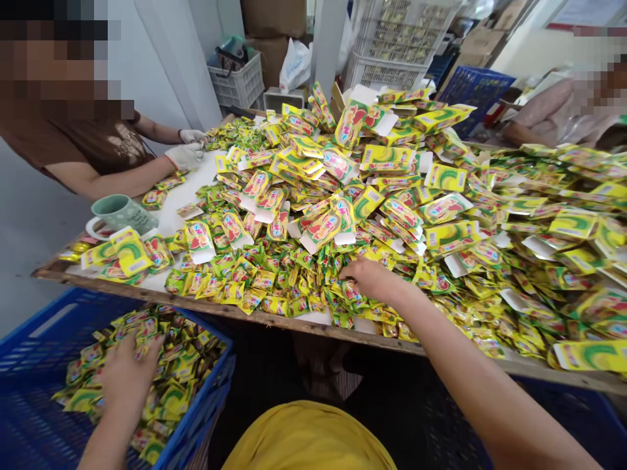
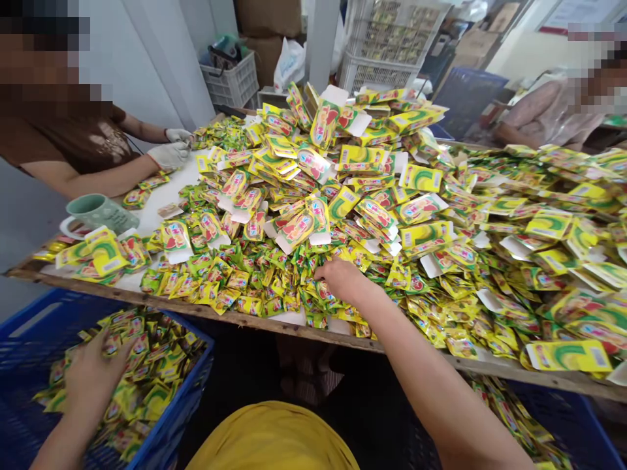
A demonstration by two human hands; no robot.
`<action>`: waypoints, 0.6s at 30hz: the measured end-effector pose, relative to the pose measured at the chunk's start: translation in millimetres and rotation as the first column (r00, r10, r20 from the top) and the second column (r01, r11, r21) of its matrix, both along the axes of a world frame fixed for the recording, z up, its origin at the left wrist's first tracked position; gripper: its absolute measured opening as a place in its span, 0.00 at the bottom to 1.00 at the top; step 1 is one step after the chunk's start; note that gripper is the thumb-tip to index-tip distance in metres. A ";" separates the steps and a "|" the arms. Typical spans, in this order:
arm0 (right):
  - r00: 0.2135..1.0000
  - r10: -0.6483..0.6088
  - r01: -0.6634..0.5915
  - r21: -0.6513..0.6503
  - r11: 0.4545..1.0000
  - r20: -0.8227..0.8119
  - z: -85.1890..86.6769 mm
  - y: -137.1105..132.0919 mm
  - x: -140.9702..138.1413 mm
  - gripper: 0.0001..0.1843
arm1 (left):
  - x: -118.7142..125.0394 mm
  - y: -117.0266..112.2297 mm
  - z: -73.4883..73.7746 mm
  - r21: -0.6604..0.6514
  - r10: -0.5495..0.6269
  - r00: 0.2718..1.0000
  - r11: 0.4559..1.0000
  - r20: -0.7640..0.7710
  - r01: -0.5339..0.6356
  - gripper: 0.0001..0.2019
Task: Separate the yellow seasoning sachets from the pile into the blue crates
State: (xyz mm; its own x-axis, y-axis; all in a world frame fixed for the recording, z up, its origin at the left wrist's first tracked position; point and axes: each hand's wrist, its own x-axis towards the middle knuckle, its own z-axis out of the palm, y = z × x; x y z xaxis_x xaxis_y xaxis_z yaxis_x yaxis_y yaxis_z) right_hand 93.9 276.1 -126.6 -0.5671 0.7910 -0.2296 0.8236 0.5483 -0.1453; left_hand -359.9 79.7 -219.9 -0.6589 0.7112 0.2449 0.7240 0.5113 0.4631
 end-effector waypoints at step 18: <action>0.955 -0.135 0.179 0.150 0.972 -0.265 -18.9 -86.7 22.2 0.11 | 253.4 205.2 102.9 0.214 -0.732 0.682 0.666 0.001 0.715 0.30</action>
